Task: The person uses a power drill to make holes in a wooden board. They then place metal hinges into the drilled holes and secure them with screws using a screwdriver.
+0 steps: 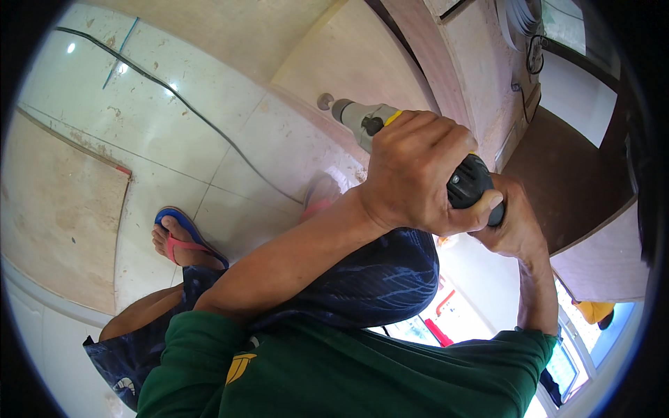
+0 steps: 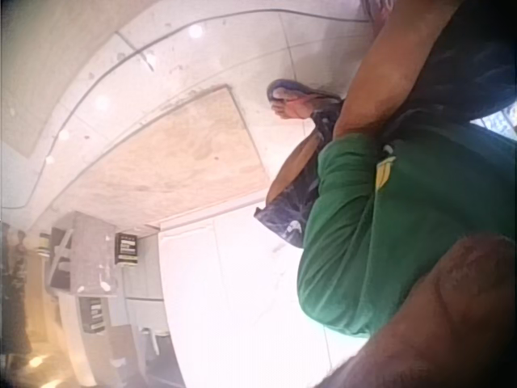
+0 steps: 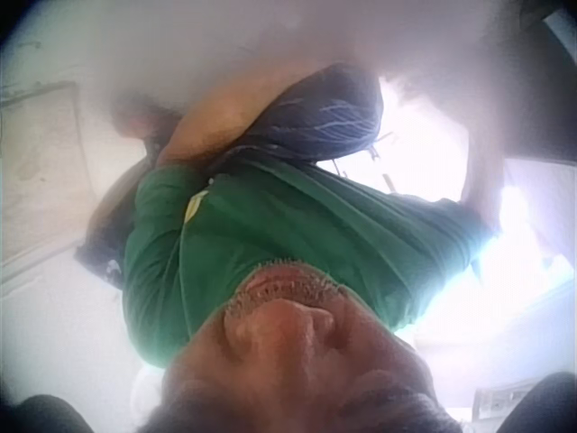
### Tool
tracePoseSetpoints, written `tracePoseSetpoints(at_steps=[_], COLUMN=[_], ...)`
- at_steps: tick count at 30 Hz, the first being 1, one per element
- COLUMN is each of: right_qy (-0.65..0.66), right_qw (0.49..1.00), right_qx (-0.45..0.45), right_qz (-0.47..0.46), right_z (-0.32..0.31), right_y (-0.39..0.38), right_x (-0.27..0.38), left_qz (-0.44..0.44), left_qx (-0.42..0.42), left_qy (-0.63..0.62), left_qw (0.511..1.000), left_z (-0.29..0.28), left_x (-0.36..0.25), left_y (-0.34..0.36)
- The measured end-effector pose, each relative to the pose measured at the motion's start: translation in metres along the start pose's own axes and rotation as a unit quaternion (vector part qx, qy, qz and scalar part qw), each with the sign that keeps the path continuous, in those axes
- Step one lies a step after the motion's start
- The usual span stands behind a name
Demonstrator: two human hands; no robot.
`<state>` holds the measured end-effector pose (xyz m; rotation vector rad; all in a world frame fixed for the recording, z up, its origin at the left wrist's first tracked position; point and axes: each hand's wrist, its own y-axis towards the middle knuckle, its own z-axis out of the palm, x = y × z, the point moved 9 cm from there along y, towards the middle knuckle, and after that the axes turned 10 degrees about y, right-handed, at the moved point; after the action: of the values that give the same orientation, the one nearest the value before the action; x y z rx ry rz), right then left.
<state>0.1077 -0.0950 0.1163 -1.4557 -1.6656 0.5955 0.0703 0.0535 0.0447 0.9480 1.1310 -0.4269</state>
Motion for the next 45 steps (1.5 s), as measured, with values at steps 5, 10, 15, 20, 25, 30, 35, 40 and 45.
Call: tracePoseSetpoints(at_steps=[5,10,15,20,25,30,35,40,45], right_qy=[0.003,0.018,0.012,0.026,0.022,0.039,0.059,0.051,0.039], right_qw=[1.000,1.000,0.999,0.998,0.998,0.999,0.997,0.998,0.999], right_qx=[0.004,0.000,0.013,0.017,0.018,0.017,0.014,0.013,0.007], right_qz=[-0.003,-0.014,-0.043,-0.058,-0.057,-0.026,-0.037,-0.020,-0.024], right_z=[-0.002,-0.009,-0.013,-0.013,-0.013,-0.009,-0.002,0.003,0.005], right_y=[0.002,0.008,0.012,0.013,0.013,0.011,0.007,0.004,0.002], right_x=[-0.007,-0.012,-0.018,-0.026,-0.029,-0.035,-0.040,-0.039,-0.034], left_qz=[-0.005,0.003,-0.003,0.000,0.001,0.002,0.005,0.011,0.010], left_qx=[0.032,0.057,0.056,0.054,0.061,0.074,0.054,0.075,0.084], left_qy=[0.005,0.012,0.019,0.025,0.023,0.024,0.018,0.015,0.011], left_qw=[0.999,0.998,0.998,0.998,0.998,0.997,0.998,0.997,0.996], left_z=[0.005,0.014,0.019,0.023,0.025,0.028,0.027,0.025,0.022], left_x=[0.000,0.004,0.005,0.004,0.003,0.003,0.001,-0.001,-0.002], left_y=[0.001,0.005,0.008,0.007,0.005,0.001,-0.005,-0.008,-0.010])
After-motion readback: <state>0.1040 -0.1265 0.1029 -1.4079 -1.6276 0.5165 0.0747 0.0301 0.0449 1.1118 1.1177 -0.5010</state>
